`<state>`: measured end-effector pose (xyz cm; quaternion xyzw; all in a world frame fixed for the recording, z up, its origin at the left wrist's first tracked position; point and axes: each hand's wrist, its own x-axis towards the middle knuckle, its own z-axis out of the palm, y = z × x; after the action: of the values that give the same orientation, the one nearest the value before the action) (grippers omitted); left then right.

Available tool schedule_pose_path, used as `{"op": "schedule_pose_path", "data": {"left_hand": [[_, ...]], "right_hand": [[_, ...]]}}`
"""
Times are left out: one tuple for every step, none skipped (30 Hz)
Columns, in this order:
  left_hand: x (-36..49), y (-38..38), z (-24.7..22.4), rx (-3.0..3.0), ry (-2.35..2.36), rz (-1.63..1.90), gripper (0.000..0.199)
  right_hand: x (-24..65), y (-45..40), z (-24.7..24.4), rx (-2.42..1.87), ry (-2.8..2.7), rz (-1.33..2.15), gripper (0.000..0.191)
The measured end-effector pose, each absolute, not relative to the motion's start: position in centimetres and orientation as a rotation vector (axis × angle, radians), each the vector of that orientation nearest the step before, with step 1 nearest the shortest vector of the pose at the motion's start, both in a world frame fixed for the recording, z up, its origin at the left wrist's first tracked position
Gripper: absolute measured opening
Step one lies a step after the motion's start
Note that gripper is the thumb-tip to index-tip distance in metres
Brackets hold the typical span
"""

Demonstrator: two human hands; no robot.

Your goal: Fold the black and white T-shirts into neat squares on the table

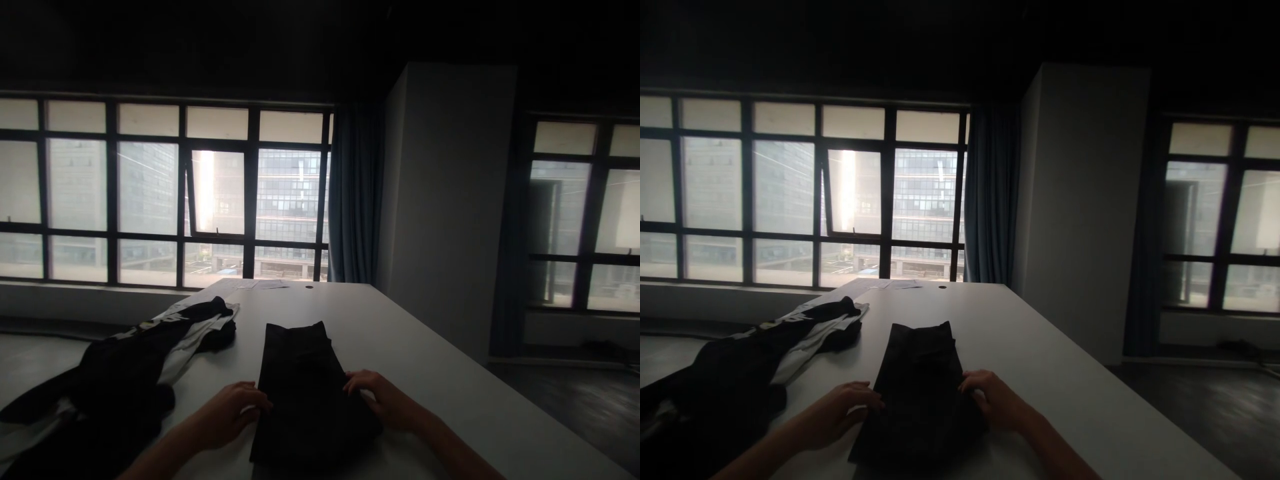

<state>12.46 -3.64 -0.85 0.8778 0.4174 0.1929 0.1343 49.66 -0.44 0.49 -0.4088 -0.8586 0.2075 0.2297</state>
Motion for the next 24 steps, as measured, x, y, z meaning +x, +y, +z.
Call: {"op": "schedule_pose_path", "data": {"left_hand": [[12.2, -4.0, -0.6, 2.505, 1.231, 0.588, 0.029], [12.0, -4.2, -0.5, 2.459, 1.245, 0.631, 0.03], [11.9, -4.4, -0.3, 2.402, 1.239, 0.687, 0.031], [11.9, -4.5, -0.1, 2.333, 1.206, 0.744, 0.034], [12.1, -4.4, 0.0, 2.247, 1.153, 0.798, 0.039], [12.4, -4.2, 0.2, 2.139, 1.093, 0.849, 0.045], [12.8, -4.0, 0.3, 2.016, 1.044, 0.897, 0.051], [13.3, -3.6, 0.4, 1.889, 1.014, 0.941, 0.056], [13.8, -3.2, 0.3, 1.767, 1.013, 0.986, 0.059], [14.2, -2.7, 0.0, 1.655, 1.048, 1.031, 0.063], [14.4, -2.2, -0.4, 1.555, 1.108, 1.066, 0.066], [14.6, -1.8, -0.9, 1.478, 1.18, 1.082, 0.071], [14.6, -1.4, -1.5, 1.419, 1.252, 1.086, 0.077], [14.5, -1.1, -2.1, 1.388, 1.313, 1.077, 0.083], [14.4, -0.8, -2.6, 1.394, 1.357, 1.058, 0.087], [14.2, -0.8, -3.0, 1.441, 1.385, 1.039, 0.087], [14.1, -0.8, -3.1, 1.517, 1.403, 1.018, 0.083], [14.0, -1.0, -3.1, 1.615, 1.418, 0.998, 0.075], [14.0, -1.2, -2.9, 1.722, 1.433, 0.983, 0.066], [14.2, -1.6, -2.6, 1.829, 1.454, 0.98, 0.056], [14.4, -2.0, -2.2, 1.929, 1.491, 0.998, 0.049], [14.7, -2.4, -1.9, 2.027, 1.539, 1.034, 0.044], [15.2, -2.9, -1.6, 2.13, 1.588, 1.079, 0.041], [15.8, -3.3, -1.4, 2.239, 1.624, 1.123, 0.04]], "right_hand": [[49.8, -1.1, 1.4, -1.132, -2.347, 0.637, 0.032], [49.9, -1.8, 2.4, -1.126, -2.349, 0.727, 0.03], [50.0, -2.3, 3.2, -1.101, -2.359, 0.834, 0.028], [50.0, -2.7, 4.0, -1.063, -2.36, 0.931, 0.026], [49.9, -2.9, 4.5, -1.024, -2.337, 0.992, 0.024], [49.7, -2.8, 4.7, -0.992, -2.284, 1.006, 0.026], [49.5, -2.5, 4.7, -0.975, -2.197, 0.968, 0.03], [49.1, -2.0, 4.4, -0.976, -2.094, 0.9, 0.035], [48.7, -1.3, 3.8, -1.0, -1.991, 0.832, 0.041], [48.3, -0.7, 3.1, -1.048, -1.901, 0.79, 0.047], [47.9, 0.0, 2.2, -1.127, -1.835, 0.783, 0.052], [47.6, 0.6, 1.4, -1.228, -1.798, 0.804, 0.055], [47.3, 1.0, 0.5, -1.329, -1.791, 0.812, 0.057], [47.1, 1.3, -0.2, -1.42, -1.81, 0.805, 0.06], [47.0, 1.5, -0.8, -1.485, -1.849, 0.772, 0.063], [47.0, 1.5, -1.3, -1.52, -1.905, 0.712, 0.064], [47.0, 1.4, -1.6, -1.534, -1.964, 0.638, 0.062], [47.0, 1.3, -1.8, -1.533, -2.019, 0.561, 0.059], [46.9, 1.1, -1.8, -1.526, -2.059, 0.48, 0.054], [46.9, 0.9, -1.7, -1.525, -2.087, 0.4, 0.05], [46.7, 0.6, -1.4, -1.536, -2.106, 0.329, 0.047], [46.5, 0.3, -1.1, -1.562, -2.119, 0.268, 0.047], [46.2, -0.1, -0.7, -1.598, -2.13, 0.213, 0.047], [45.8, -0.5, -0.3, -1.63, -2.14, 0.156, 0.048]]}}
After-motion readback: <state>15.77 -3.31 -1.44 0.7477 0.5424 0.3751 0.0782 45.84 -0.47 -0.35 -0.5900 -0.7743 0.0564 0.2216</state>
